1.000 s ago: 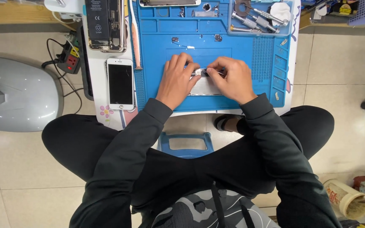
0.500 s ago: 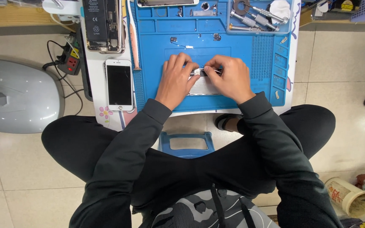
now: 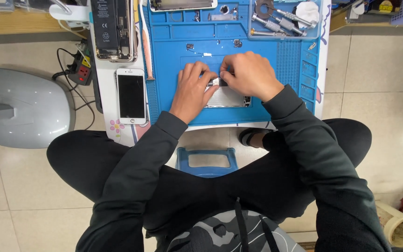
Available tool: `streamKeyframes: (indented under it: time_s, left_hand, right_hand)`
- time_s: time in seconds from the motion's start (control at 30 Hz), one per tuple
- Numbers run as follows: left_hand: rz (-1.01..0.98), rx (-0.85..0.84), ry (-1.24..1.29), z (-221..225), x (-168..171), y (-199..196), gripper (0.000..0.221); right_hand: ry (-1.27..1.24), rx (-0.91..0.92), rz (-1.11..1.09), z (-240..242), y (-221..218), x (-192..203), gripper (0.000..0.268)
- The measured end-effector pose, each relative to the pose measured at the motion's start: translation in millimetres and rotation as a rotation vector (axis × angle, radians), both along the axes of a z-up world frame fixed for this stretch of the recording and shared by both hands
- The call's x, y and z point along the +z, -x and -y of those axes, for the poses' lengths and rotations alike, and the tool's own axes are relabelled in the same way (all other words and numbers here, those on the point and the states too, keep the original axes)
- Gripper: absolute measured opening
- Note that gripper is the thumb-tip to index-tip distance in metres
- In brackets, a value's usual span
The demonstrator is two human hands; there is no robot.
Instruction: Assembling internal components of a smartphone using tweezers and a screwdriver on a repair bench.
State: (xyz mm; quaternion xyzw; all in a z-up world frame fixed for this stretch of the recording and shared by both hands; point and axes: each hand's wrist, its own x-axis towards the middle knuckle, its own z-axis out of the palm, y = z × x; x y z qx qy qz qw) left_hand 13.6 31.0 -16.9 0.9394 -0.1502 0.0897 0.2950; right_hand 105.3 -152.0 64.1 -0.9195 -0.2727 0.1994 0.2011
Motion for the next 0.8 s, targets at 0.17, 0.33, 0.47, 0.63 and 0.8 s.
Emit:
streamKeyframes:
  time_s: [0.17,0.33,0.47,0.63,0.8]
  left_hand:
    - [-0.012,-0.007,0.014,-3,4,0,0.020]
    - [-0.009,-0.014,0.005,-4,-1,-2,0.023]
    - [-0.018,0.003,-0.036,-2,-5,1,0.025]
    - [-0.026,0.043,-0.068,-1,8,8,0.025]
    - [-0.024,0.050,-0.113,-1,0,6,0.027]
  right_hand:
    - [-0.019,-0.016,0.057,-2,13,5,0.011]
    - [-0.033,-0.158,0.110,-1,36,-7,0.013]
    - [-0.066,-0.195,0.099,2,41,-16,0.015]
    - [-0.083,-0.260,0.092,0,49,-21,0.016]
    - [-0.120,-0.313,0.112,1,59,-33,0.018]
